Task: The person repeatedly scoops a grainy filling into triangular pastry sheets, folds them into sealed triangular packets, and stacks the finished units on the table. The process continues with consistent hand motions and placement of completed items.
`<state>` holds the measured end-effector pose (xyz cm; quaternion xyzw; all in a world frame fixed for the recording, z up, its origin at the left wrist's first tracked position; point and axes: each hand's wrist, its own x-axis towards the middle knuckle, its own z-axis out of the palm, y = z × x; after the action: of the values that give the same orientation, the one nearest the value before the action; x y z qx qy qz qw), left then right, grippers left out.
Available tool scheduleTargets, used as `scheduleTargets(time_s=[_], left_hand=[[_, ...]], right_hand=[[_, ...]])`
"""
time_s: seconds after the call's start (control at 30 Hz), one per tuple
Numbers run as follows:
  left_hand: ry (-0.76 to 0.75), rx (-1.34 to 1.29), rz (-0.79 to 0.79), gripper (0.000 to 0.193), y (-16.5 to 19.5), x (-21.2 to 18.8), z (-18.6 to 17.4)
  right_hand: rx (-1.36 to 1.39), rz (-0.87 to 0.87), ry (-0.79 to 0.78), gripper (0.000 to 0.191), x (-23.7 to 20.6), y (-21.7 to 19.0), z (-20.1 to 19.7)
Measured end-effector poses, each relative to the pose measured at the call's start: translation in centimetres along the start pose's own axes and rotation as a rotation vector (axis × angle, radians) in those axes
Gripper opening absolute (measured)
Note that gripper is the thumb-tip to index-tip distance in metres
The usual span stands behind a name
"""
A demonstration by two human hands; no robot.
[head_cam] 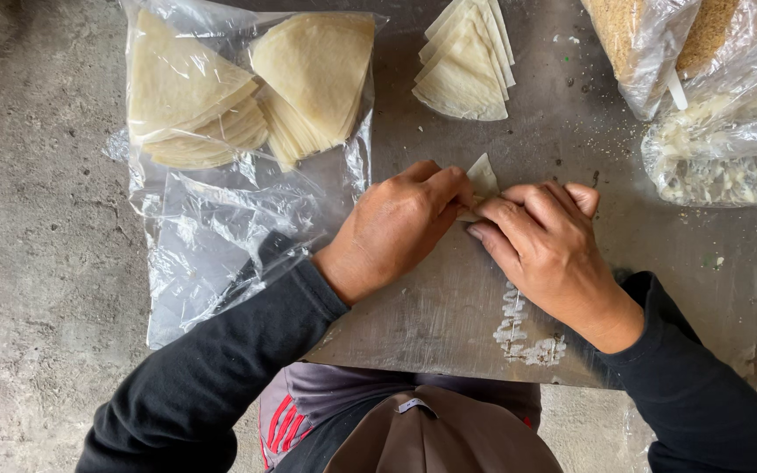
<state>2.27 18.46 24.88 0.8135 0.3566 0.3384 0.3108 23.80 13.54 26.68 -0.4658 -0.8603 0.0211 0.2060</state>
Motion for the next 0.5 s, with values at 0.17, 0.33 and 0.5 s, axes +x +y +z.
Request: scheduleTargets(time_s=[0.17, 0.33, 0.5], left_hand=[[-0.046, 0.168, 0.104, 0.018, -0.4, -0.3, 0.4], [-0.024, 0.150, 0.014, 0.014, -0.3, 0.0, 0.7], [-0.072, 0.052, -0.125, 0.014, -0.2, 0.5, 0.4]], right_hand=[[0.019, 0.003, 0.010, 0.018, 0.0, 0.4, 0.5], [0.192, 0.024, -0.018, 0.030, 0.4, 1.1, 0.5], [0.081, 0.010, -0.063, 0.014, 0.4, 1.2, 0.5]])
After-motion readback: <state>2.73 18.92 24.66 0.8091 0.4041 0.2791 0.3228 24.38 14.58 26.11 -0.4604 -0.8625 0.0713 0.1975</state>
